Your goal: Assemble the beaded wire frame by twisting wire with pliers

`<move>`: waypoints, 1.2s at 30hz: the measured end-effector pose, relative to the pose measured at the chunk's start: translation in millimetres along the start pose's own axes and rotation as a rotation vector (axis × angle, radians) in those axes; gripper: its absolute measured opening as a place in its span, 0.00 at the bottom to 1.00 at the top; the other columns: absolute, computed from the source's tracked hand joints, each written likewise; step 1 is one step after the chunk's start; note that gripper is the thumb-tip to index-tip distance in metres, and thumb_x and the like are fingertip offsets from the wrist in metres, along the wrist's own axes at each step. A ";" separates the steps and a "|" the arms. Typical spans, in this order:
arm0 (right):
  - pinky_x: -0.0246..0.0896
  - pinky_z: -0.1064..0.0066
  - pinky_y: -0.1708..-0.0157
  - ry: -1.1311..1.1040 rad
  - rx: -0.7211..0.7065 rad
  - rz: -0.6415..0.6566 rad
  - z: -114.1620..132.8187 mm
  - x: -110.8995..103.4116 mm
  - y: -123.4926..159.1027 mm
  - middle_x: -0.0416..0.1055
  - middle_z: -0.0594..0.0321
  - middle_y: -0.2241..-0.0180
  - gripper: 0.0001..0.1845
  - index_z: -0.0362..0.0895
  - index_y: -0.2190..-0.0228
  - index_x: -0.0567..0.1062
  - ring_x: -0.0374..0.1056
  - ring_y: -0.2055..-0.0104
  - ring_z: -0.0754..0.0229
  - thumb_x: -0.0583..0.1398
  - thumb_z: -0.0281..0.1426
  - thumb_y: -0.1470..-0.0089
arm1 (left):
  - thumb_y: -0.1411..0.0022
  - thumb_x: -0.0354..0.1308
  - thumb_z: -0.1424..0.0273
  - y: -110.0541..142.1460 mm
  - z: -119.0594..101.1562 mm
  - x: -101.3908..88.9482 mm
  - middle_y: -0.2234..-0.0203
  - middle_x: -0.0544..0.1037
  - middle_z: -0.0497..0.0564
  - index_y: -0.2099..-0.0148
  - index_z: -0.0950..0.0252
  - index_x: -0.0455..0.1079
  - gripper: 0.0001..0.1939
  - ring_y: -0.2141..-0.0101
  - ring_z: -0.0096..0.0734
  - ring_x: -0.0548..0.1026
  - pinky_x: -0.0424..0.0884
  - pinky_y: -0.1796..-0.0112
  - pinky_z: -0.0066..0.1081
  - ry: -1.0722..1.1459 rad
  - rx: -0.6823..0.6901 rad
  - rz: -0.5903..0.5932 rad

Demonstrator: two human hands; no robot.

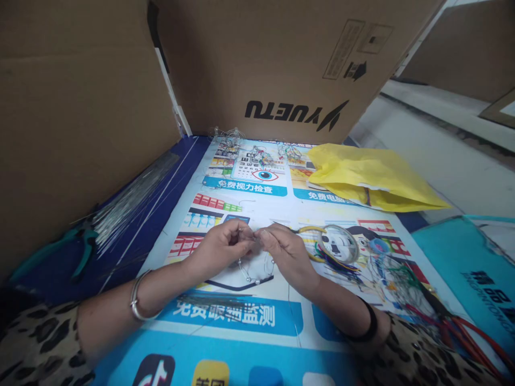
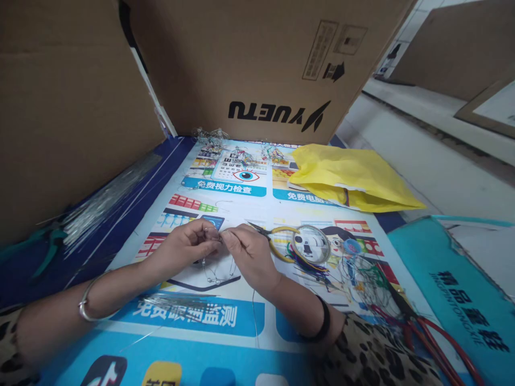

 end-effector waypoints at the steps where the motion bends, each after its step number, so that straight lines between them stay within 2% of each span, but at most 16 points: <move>1: 0.57 0.70 0.67 -0.021 0.011 -0.006 0.5 -0.7 -0.1 0.68 0.63 0.74 0.17 0.45 0.75 0.72 0.63 0.69 0.62 0.51 0.39 0.42 | 0.49 0.57 0.71 0.3 -0.4 -0.5 0.78 0.69 0.43 0.69 0.65 0.61 0.07 0.77 0.22 0.69 0.66 0.75 0.24 -0.032 0.013 -0.017; 6: 0.58 0.71 0.67 -0.107 0.074 -0.049 -1.4 -2.8 1.5 0.68 0.63 0.72 0.13 0.45 0.72 0.72 0.63 0.69 0.63 0.53 0.39 0.43 | 0.47 0.56 0.73 3.1 0.2 -2.5 0.77 0.68 0.43 0.68 0.65 0.62 0.04 0.76 0.22 0.67 0.63 0.74 0.23 -0.135 0.064 -0.044; 14: 0.57 0.71 0.66 -0.205 0.086 -0.028 -4.6 -1.5 0.1 0.66 0.64 0.73 0.13 0.45 0.74 0.71 0.62 0.68 0.63 0.53 0.38 0.43 | 0.46 0.55 0.74 4.4 -2.9 -2.8 0.77 0.68 0.44 0.71 0.65 0.62 0.03 0.75 0.22 0.67 0.63 0.73 0.24 -0.145 0.102 -0.030; 17: 0.57 0.71 0.67 -0.223 0.098 -0.030 -3.5 -1.1 -0.4 0.66 0.64 0.73 0.14 0.44 0.75 0.71 0.62 0.69 0.63 0.54 0.39 0.44 | 0.47 0.56 0.73 2.8 -3.7 -1.4 0.78 0.69 0.44 0.70 0.65 0.61 0.04 0.75 0.22 0.68 0.64 0.73 0.24 -0.112 0.072 -0.035; 22: 0.57 0.71 0.66 -0.210 0.072 -0.035 -3.5 -0.9 -1.9 0.67 0.65 0.73 0.13 0.45 0.73 0.73 0.63 0.69 0.64 0.55 0.38 0.44 | 0.49 0.59 0.71 0.2 -3.0 3.1 0.79 0.69 0.42 0.66 0.64 0.58 0.12 0.78 0.23 0.71 0.67 0.76 0.24 0.112 -0.001 0.026; 26: 0.57 0.71 0.65 -0.231 0.058 0.009 -2.7 0.2 -3.2 0.67 0.65 0.73 0.14 0.44 0.74 0.73 0.63 0.68 0.64 0.55 0.40 0.44 | 0.49 0.61 0.68 1.4 -3.8 3.2 0.81 0.70 0.42 0.68 0.65 0.57 0.13 0.81 0.22 0.70 0.66 0.80 0.22 0.124 -0.065 0.052; 33: 0.58 0.72 0.65 -0.328 0.122 0.061 -7.5 1.7 -0.1 0.69 0.66 0.70 0.12 0.45 0.66 0.73 0.63 0.66 0.65 0.55 0.40 0.44 | 0.46 0.60 0.66 2.6 -2.4 -2.0 0.80 0.70 0.43 0.68 0.66 0.60 0.12 0.79 0.21 0.71 0.66 0.77 0.21 0.077 -0.048 -0.031; 36: 0.56 0.73 0.69 -0.331 0.171 0.043 -10.5 0.0 0.7 0.67 0.67 0.73 0.12 0.45 0.69 0.71 0.61 0.71 0.66 0.55 0.41 0.45 | 0.47 0.60 0.67 2.3 -1.9 -3.1 0.79 0.69 0.42 0.67 0.66 0.61 0.11 0.78 0.21 0.71 0.67 0.76 0.22 0.046 -0.016 -0.061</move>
Point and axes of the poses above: each hand's wrist, its own y-axis away from the middle knuckle, its own x-axis out of the palm, z = x × y, the point moved 3 cm from there along -y, towards the middle knuckle
